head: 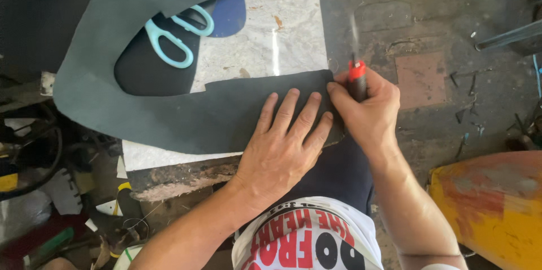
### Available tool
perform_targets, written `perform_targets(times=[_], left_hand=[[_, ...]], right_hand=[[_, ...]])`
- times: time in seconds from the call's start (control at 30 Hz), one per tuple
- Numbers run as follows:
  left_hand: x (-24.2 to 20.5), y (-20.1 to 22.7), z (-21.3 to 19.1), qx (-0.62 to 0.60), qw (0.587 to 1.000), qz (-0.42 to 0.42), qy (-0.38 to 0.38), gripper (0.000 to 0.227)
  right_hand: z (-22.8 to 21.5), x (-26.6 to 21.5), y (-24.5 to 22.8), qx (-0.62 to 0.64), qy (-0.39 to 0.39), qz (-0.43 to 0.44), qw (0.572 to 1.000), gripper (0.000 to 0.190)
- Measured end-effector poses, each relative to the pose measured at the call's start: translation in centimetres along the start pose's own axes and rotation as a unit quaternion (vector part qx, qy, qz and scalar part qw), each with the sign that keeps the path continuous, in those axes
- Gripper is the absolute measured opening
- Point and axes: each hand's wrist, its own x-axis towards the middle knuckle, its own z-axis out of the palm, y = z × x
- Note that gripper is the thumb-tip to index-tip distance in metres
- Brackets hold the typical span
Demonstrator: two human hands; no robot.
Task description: The person uses a utility knife to cut a dark sheet of material on a workbench. They hold the sheet steady with one hand while guiding the knife along the edge to trim and shape it. The person repositions the sheet several times to continue cutting different sections.
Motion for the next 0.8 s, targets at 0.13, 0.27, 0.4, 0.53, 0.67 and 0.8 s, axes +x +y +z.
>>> perform_targets(times=[0.13, 0.27, 0.4, 0.53, 0.67, 0.8], left_hand=[[-0.1, 0.0, 0.0, 0.001, 1.0, 0.003, 0.0, 0.021], [-0.1, 0.0, 0.1, 0.008, 1.0, 0.001, 0.007, 0.022], [-0.2, 0.0, 0.1, 0.01, 1.0, 0.004, 0.009, 0.021], [-0.1, 0.0, 0.0, 0.016, 1.0, 0.008, 0.0, 0.025], [-0.4, 0.0, 0.0, 0.013, 0.999, 0.002, -0.031, 0.036], [-0.3, 0.0, 0.0, 0.021, 0.998, 0.005, -0.05, 0.051]], right_hand=[[0.0, -0.9, -0.3, -0.041, 0.026, -0.177, 0.983, 0.023], [0.2, -0.6, -0.1, -0.043, 0.028, -0.166, 0.985, 0.03], [0.3, -0.2, -0.2, -0.035, 0.02, -0.222, 0.974, 0.021], [0.0, 0.2, -0.1, -0.056, 0.016, -0.255, 0.965, 0.019], [-0.4, 1.1, 1.0, 0.006, -0.031, -0.097, 0.995, 0.012], [-1.0, 1.0, 0.6, 0.148, -0.061, 0.057, 0.985, 0.007]])
